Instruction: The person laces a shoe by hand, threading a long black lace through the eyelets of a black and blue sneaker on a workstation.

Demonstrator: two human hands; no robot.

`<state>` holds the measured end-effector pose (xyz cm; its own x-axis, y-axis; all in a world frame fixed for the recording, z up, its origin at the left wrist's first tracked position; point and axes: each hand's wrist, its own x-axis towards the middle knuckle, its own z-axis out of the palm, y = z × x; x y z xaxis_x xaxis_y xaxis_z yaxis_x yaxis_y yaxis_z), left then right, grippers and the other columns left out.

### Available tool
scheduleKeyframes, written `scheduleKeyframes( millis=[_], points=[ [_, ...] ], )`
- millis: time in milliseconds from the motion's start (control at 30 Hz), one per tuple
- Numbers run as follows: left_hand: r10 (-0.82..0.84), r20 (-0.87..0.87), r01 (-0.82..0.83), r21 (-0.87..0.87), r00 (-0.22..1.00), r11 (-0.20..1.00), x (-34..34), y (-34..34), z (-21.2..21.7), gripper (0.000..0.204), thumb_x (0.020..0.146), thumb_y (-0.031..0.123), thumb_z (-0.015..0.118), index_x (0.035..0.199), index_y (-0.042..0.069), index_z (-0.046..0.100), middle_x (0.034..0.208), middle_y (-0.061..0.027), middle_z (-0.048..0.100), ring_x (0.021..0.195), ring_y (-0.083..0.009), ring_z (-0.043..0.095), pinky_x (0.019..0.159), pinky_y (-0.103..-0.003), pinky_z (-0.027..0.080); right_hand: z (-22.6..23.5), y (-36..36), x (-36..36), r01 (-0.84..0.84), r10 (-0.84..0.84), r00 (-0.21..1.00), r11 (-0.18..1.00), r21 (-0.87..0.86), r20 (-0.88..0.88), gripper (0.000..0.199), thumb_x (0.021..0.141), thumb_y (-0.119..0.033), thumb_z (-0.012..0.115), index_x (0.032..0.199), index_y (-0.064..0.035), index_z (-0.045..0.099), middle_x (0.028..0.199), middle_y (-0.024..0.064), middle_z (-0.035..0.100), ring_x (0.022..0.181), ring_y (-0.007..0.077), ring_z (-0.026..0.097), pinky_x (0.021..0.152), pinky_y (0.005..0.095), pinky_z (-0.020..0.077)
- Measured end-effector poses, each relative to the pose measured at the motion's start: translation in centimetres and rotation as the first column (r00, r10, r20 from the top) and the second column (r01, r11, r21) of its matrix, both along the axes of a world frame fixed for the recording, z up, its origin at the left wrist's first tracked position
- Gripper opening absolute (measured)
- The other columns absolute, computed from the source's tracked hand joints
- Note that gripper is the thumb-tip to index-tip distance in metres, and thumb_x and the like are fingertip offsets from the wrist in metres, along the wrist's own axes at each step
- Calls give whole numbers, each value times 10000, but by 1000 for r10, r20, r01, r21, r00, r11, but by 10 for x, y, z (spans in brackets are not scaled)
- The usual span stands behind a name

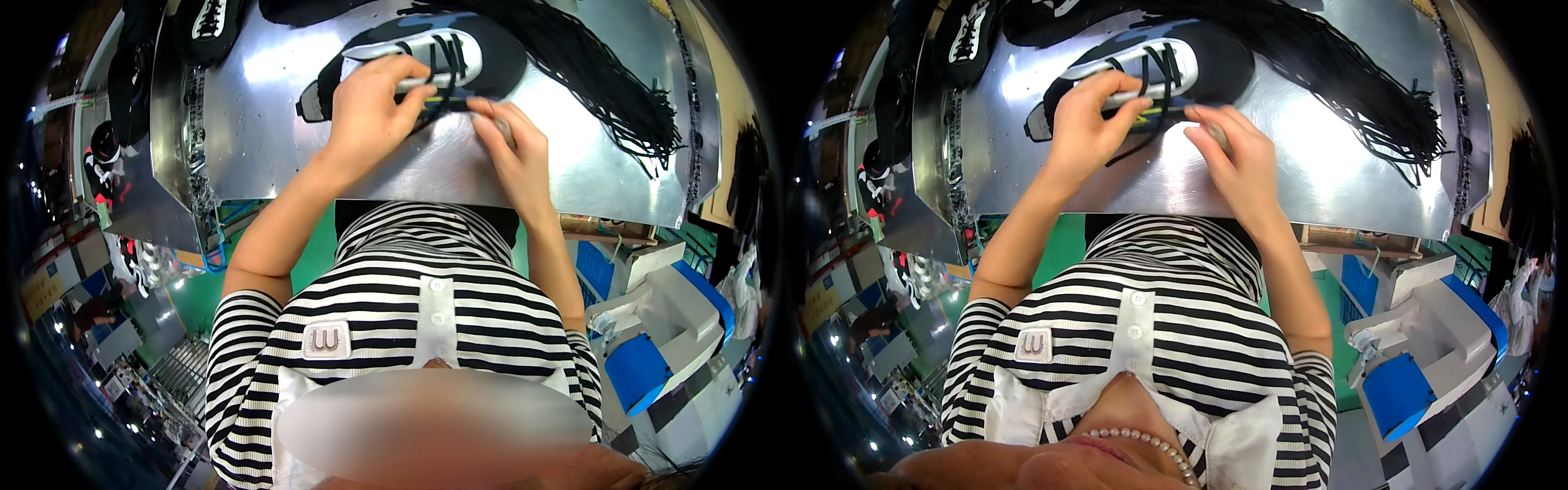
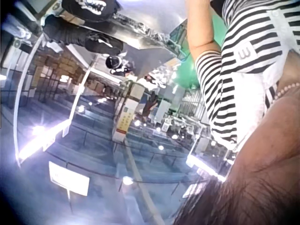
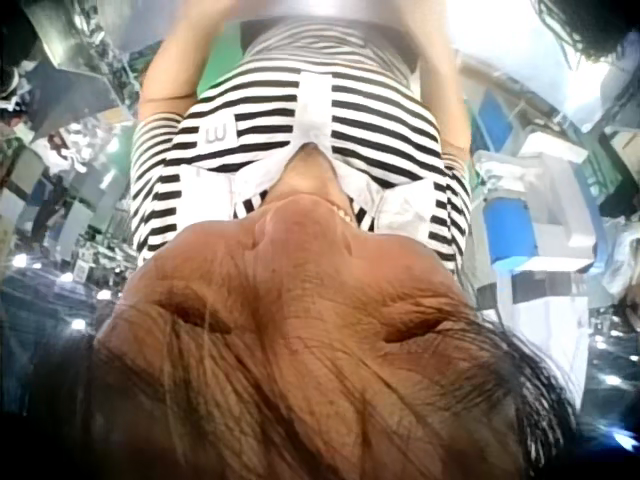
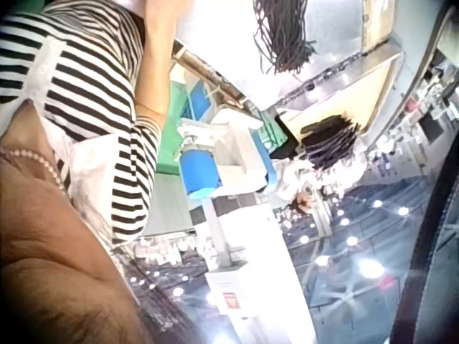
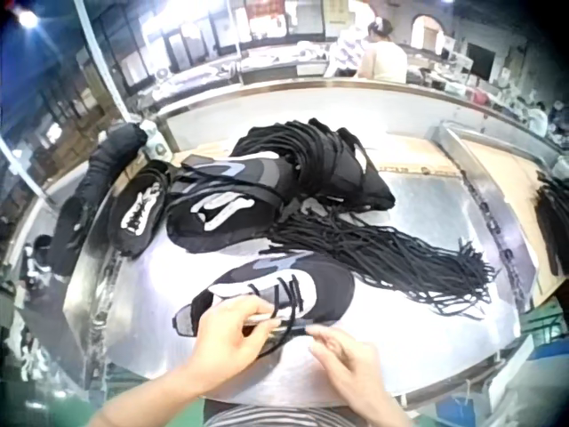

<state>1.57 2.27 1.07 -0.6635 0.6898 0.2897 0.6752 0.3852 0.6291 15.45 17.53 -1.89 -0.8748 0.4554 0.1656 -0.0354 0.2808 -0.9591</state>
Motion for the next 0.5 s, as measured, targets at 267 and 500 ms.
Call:
scheduleKeyframes(
  millis=[267,500],
  points=[
    [-15,-60,16,14,998,1000,7,3,36,149,819,103,726,919,7,669,769,-116,629,665,-259,600,617,-340,460,9,-7,-14,-131,167,980,951,-281,108,161,890,-170,726,968,-30,719,750,-25,626,663,34,502,577,227,415],
    [-105,26,108,-251,994,962,-2,-10,-12,247,892,226,668,1031,22,671,882,-133,626,812,-328,619,719,-396,476,5,-13,9,-256,297,947,930,-263,126,107,880,-93,703,954,-16,697,940,34,664,846,104,606,741,238,473]
  ],
)
